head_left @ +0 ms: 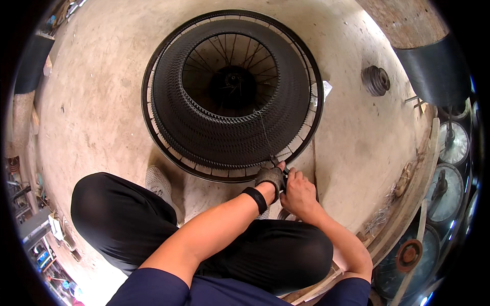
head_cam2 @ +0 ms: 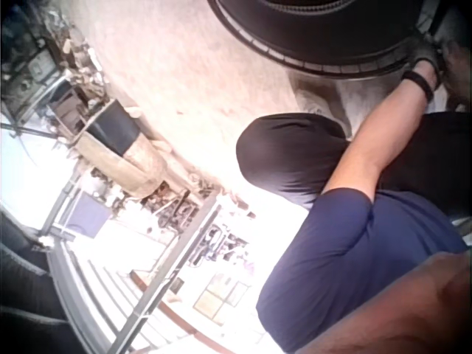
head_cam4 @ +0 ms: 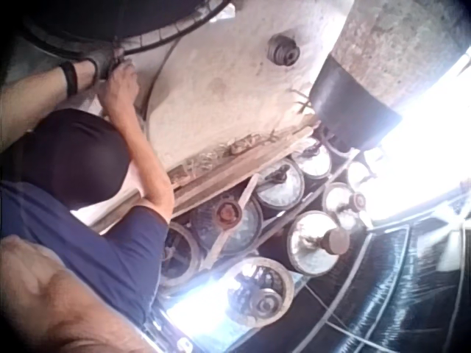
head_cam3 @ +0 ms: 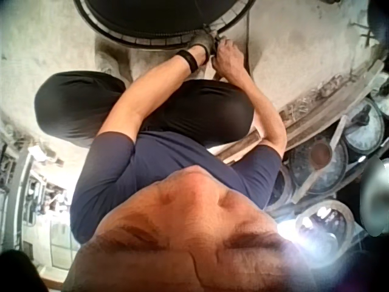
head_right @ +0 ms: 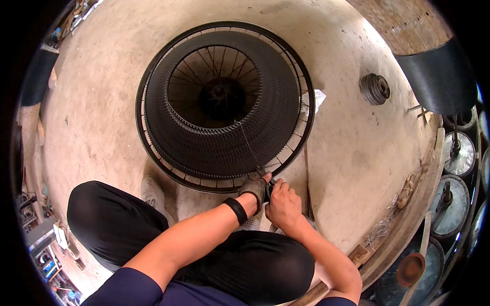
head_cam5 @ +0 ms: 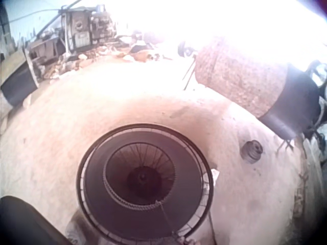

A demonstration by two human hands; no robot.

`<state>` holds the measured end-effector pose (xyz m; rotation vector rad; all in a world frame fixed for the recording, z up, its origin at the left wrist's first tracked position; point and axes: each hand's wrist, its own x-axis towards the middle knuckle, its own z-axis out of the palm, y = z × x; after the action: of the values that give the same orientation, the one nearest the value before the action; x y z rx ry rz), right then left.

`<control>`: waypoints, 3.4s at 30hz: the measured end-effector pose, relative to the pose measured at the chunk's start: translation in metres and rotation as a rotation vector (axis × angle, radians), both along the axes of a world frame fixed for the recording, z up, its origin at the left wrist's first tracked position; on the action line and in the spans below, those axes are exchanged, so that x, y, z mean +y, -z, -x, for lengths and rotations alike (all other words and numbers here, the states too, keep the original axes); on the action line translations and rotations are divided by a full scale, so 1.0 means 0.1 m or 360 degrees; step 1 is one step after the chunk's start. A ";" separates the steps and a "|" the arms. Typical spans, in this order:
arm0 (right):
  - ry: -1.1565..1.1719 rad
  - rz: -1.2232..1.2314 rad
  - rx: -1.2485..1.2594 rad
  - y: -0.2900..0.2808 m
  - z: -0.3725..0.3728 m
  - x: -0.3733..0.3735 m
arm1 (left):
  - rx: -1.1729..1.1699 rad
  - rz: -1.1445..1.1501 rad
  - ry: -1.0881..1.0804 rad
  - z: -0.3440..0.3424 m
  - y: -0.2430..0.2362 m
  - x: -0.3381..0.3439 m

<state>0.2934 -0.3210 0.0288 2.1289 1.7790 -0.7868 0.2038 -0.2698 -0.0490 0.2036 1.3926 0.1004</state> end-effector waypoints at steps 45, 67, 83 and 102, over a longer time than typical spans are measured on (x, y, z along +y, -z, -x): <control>-0.0561 -0.0104 -0.0212 -0.22 -0.42 0.48 | 0.0644 -0.3007 0.2186 1.11 0.11 0.32; 0.1904 0.0644 0.2021 0.10 -0.02 -0.05 | 0.0496 -0.3170 0.2030 1.20 0.30 0.36; 0.2351 0.0210 0.2706 0.55 -0.03 -0.94 | 0.0516 -0.3241 0.1992 1.18 0.32 0.38; -0.0809 -0.0662 -0.0710 0.03 -0.21 0.12 | 0.0550 -0.3367 0.1819 1.20 0.42 0.33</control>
<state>0.3142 -0.3087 0.0262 1.7292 2.1940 0.1850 0.0842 -0.2366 -0.0906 2.7472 0.7165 0.5544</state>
